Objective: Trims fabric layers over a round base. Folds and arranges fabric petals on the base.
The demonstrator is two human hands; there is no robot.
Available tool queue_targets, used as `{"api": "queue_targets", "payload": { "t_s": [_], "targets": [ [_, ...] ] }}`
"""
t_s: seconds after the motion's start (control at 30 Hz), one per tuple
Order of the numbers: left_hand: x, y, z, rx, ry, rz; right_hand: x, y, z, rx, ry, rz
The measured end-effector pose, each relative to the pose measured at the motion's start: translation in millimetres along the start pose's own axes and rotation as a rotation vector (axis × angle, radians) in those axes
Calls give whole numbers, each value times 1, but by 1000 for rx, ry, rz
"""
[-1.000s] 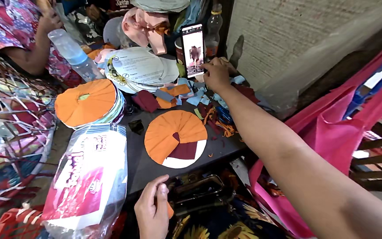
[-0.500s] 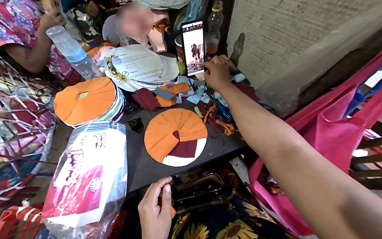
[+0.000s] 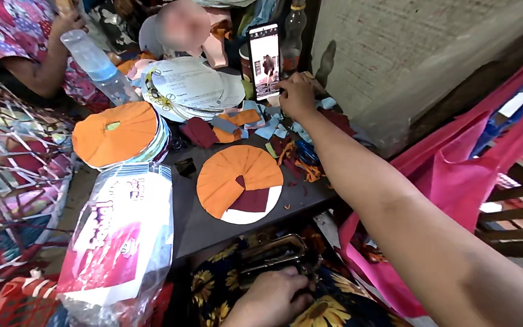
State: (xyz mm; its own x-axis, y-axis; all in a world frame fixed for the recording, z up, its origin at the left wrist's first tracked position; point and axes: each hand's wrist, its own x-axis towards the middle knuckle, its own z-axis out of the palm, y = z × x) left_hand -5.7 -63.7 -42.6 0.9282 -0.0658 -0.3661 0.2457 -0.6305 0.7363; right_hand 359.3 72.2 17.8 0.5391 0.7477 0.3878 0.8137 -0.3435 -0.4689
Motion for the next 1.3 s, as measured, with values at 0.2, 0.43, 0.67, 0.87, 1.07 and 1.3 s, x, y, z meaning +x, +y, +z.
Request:
{"api": "queue_targets", "payload": {
  "t_s": [0.2, 0.43, 0.67, 0.87, 1.07, 1.3],
  "targets": [
    [9, 23, 0, 145, -90, -195, -1, 1, 0, 13, 20, -3],
    [8, 14, 0, 84, -80, -208, -1, -1, -1, 28, 7, 19],
    [-19, -11, 3, 183, 211, -123, -1, 2, -3, 42, 13, 26],
    [-40, -4, 4, 139, 286, -128, -1, 2, -3, 61, -3, 37],
    [-51, -14, -2, -400, 700, -155, -2, 0, -4, 89, -12, 38],
    [-37, -28, 15, -1555, 542, 33, -2, 2, -2, 87, 16, 21]
  ]
}}
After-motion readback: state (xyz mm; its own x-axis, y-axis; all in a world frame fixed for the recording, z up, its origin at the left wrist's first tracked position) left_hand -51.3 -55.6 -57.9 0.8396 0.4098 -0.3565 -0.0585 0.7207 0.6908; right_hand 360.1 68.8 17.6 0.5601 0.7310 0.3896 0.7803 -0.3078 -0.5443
